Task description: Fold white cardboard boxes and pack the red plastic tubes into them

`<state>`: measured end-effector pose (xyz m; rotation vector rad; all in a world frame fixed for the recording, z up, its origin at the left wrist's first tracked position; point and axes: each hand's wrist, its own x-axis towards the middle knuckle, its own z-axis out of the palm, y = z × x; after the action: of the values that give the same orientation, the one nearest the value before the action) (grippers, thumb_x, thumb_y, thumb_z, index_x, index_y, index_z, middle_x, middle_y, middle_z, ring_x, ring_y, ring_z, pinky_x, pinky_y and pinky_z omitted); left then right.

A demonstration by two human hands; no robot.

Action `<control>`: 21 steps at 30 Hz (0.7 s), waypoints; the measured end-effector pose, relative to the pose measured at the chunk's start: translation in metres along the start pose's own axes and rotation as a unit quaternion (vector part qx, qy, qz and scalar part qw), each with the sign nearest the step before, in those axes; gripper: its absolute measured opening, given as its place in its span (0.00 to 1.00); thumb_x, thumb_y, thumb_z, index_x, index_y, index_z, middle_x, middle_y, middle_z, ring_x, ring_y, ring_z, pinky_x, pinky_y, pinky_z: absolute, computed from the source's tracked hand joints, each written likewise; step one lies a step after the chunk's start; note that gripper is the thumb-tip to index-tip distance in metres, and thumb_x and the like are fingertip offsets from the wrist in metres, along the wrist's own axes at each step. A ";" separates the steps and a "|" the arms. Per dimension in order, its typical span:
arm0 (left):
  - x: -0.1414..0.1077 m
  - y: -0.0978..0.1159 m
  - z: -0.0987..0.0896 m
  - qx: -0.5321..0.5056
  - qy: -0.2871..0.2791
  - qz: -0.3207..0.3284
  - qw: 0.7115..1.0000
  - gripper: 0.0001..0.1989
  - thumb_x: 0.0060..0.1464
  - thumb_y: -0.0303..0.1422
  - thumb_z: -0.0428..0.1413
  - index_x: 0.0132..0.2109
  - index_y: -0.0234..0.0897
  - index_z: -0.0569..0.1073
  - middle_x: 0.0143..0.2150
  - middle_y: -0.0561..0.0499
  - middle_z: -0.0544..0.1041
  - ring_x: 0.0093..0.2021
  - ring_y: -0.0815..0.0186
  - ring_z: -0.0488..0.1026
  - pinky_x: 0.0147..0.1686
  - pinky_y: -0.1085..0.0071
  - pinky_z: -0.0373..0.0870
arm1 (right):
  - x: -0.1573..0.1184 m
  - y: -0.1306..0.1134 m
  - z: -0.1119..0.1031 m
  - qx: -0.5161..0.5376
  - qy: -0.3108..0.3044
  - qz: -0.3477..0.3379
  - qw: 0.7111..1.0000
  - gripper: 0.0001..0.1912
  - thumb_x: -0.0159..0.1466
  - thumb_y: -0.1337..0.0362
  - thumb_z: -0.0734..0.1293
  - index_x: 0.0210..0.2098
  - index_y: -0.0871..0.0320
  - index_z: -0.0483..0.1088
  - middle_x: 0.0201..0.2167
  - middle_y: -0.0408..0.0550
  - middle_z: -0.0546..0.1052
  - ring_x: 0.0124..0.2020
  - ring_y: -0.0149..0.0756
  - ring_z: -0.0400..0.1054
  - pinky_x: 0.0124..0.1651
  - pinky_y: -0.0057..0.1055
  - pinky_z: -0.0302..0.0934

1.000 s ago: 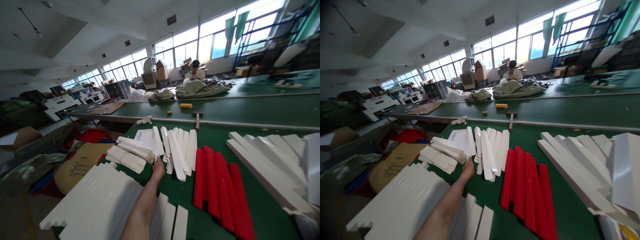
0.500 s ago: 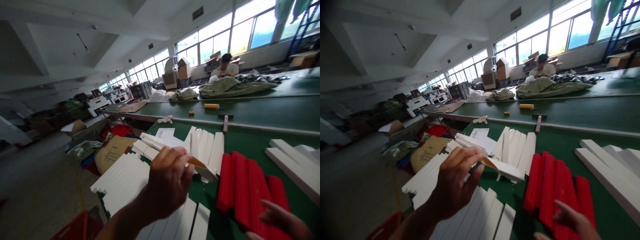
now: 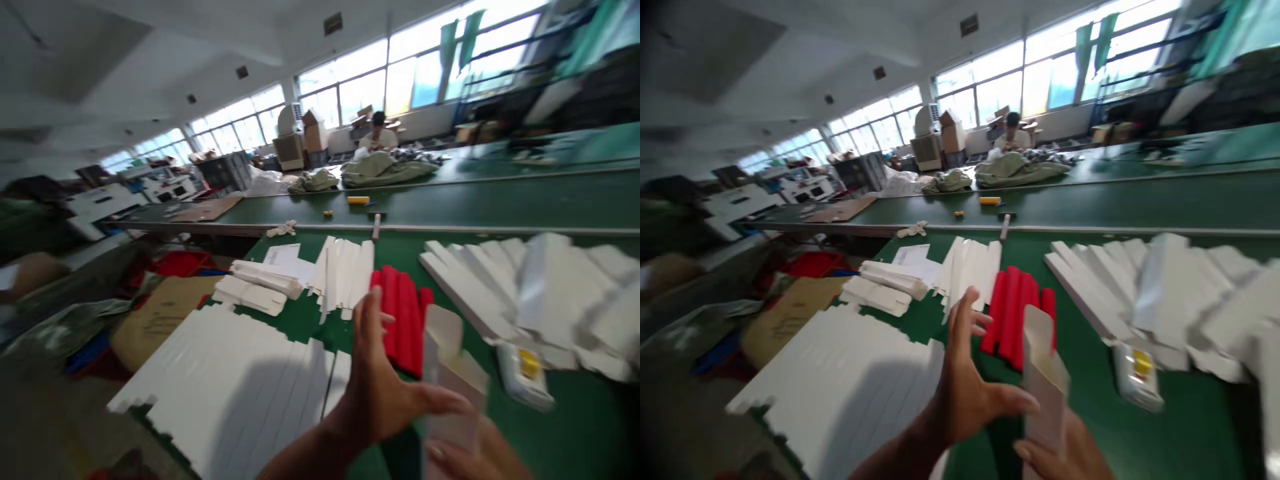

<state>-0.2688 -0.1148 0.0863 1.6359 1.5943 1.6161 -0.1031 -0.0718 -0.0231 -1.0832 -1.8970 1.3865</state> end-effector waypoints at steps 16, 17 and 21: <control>0.002 -0.040 0.070 -0.108 -0.043 -0.153 0.981 0.30 0.35 0.36 0.69 0.46 0.36 0.68 0.33 0.53 0.75 0.29 0.65 0.72 0.27 0.71 0.72 | 0.025 0.104 -0.136 0.070 0.407 0.223 0.883 0.23 0.62 0.47 0.64 0.35 0.63 0.72 0.29 0.49 0.76 0.30 0.35 0.70 0.32 0.27 0.63; 0.001 -0.042 0.072 -0.103 -0.037 -0.146 0.983 0.29 0.35 0.37 0.69 0.46 0.36 0.69 0.33 0.53 0.75 0.29 0.65 0.72 0.27 0.71 0.72 | 0.027 0.117 -0.145 0.065 0.412 0.248 0.874 0.21 0.64 0.49 0.63 0.33 0.63 0.71 0.26 0.46 0.75 0.26 0.32 0.69 0.29 0.27 0.62; -0.003 -0.050 0.080 -0.081 -0.032 -0.138 0.987 0.27 0.37 0.39 0.67 0.45 0.35 0.70 0.33 0.51 0.76 0.29 0.64 0.73 0.27 0.69 0.73 | 0.036 0.153 -0.154 0.071 0.399 0.331 0.852 0.15 0.68 0.58 0.64 0.30 0.63 0.68 0.21 0.37 0.68 0.18 0.23 0.60 0.23 0.23 0.58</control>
<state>-0.2225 -0.0663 0.0200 1.3059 1.5356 1.4914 0.0450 0.0585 -0.1199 -1.9537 -0.8253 1.0753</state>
